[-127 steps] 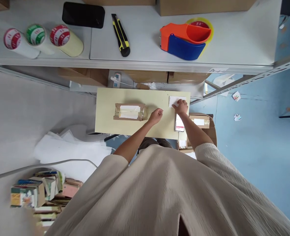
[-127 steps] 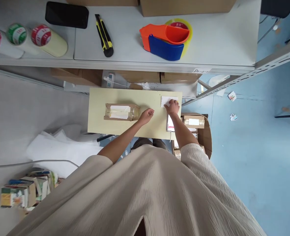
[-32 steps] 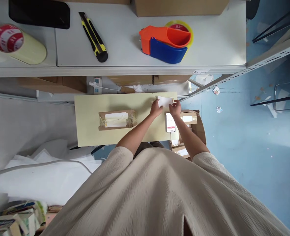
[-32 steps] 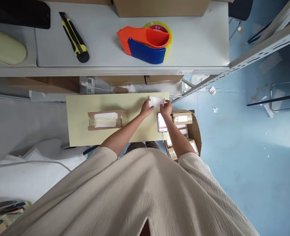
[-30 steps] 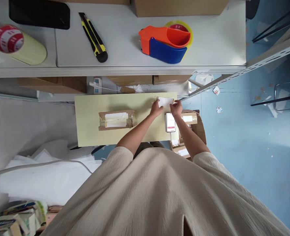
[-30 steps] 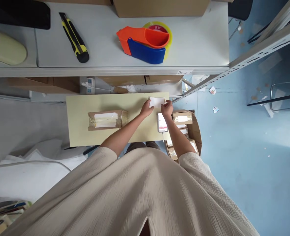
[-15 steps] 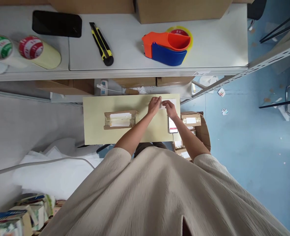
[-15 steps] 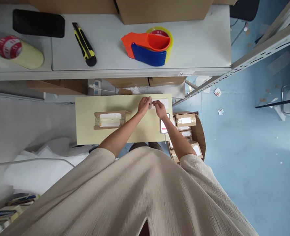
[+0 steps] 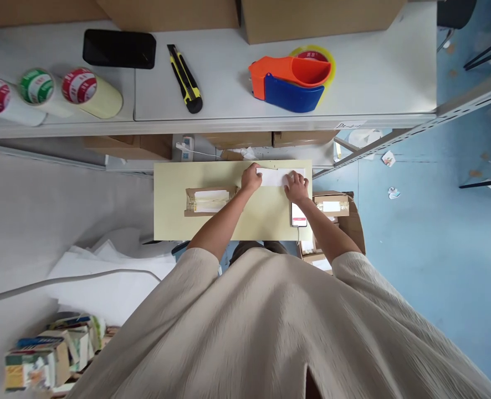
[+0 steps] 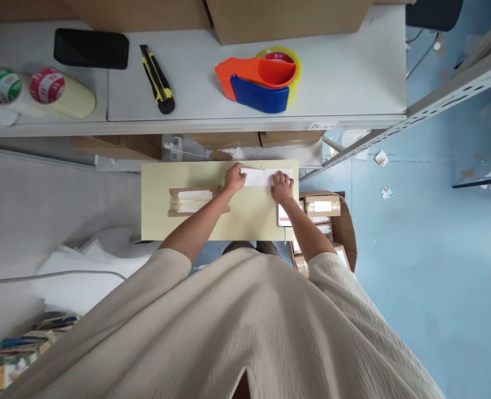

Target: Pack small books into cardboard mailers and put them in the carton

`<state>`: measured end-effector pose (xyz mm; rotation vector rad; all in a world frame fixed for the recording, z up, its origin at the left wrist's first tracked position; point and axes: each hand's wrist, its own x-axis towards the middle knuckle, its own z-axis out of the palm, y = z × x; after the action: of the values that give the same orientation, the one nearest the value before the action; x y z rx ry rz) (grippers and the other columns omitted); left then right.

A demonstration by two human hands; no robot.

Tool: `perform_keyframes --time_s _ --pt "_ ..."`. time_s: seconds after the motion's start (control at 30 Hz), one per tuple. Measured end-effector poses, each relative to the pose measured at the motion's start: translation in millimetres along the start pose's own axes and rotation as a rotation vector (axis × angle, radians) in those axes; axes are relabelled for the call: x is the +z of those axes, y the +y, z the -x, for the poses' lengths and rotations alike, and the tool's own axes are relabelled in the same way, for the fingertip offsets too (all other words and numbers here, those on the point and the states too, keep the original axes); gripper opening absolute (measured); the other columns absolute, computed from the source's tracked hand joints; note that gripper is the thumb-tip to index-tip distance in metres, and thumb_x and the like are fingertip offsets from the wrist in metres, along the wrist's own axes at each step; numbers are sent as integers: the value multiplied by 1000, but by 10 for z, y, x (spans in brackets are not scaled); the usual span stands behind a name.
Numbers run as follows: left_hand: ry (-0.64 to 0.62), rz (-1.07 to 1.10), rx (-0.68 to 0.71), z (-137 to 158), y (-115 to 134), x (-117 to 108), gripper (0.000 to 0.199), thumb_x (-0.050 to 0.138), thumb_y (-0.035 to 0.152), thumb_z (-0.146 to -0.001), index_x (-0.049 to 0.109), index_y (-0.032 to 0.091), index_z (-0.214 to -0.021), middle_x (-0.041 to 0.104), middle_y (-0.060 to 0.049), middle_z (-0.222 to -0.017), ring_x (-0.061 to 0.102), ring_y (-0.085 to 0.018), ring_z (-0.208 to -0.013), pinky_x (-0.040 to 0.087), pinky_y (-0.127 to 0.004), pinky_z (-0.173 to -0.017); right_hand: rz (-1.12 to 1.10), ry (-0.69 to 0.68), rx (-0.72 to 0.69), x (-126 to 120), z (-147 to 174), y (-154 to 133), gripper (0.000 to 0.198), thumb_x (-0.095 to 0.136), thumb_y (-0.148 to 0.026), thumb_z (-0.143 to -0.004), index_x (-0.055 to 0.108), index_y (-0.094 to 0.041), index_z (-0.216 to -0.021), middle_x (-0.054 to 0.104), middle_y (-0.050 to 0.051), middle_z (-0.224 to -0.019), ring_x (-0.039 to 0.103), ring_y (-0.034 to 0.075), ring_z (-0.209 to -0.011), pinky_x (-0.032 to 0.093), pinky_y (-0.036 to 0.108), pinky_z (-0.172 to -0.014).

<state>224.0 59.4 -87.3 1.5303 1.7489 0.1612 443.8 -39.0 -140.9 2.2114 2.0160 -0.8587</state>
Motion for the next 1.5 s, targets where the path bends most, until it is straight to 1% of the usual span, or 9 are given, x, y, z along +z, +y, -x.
perform_keyframes --time_s 0.1,0.2,0.33,0.43,0.63,0.77,1.07,1.27,1.5 --pt "-5 22 1 14 38 94 31 71 11 -101 82 24 -126 86 -8 -122 78 -26 -118 55 -35 -109 0 38 40 -44 30 50 55 51 -32 -112 57 -16 -164 43 28 -183 35 47 -166 28 70 -134" --pt "16 23 -16 12 51 159 23 69 13 -103 82 24 -120 86 -8 -120 77 -25 -117 55 -34 -107 -69 87 95 -95 -81 26 43 48 -37 -115 65 -18 -149 59 28 -164 51 46 -150 39 67 -126" --pt "69 51 -72 -14 22 218 16 71 18 -104 82 24 -116 86 -8 -113 78 -27 -115 56 -34 -105 -190 36 170 -141 -374 -98 31 44 -32 -117 70 -21 -129 72 24 -137 67 39 -125 54 53 -109" --pt "93 84 -149 -25 -8 270 12 74 21 -105 82 22 -114 85 -9 -110 79 -26 -113 56 -33 -102 -234 12 252 -147 -555 -173 23 50 -33 -116 71 -23 -121 76 21 -130 72 37 -117 56 48 -103" --pt "88 93 -215 -9 -75 351 13 69 21 -108 80 23 -102 85 -9 -112 78 -24 -110 56 -32 -100 -251 7 390 -130 -682 -191 22 56 -38 -114 72 -23 -112 81 19 -124 74 37 -119 53 49 -107" --pt "81 106 -251 -24 -107 354 13 68 21 -108 79 22 -101 85 -10 -115 78 -24 -112 56 -33 -100 -262 -2 392 -126 -694 -180 25 64 -47 -112 70 -23 -107 81 19 -125 73 37 -123 54 50 -110" --pt "91 124 -294 14 -139 388 12 66 20 -107 78 23 -104 85 -10 -117 78 -26 -119 57 -36 -104 -266 54 372 -19 -706 -142 20 65 -45 -109 67 -25 -105 81 17 -120 73 37 -121 54 52 -112" --pt "90 194 -250 101 -172 405 8 69 22 -105 76 24 -109 84 -8 -112 79 -25 -115 59 -36 -106 -257 84 250 9 -587 -72 18 51 -34 -109 66 -24 -112 75 22 -126 66 42 -126 53 60 -114" --pt "66 228 -251 243 -195 406 33 74 16 -96 73 24 -128 82 -5 -110 80 -27 -116 60 -39 -110 -245 11 156 -28 -491 29 19 59 -26 -101 67 -23 -119 73 21 -130 64 39 -124 55 56 -113"
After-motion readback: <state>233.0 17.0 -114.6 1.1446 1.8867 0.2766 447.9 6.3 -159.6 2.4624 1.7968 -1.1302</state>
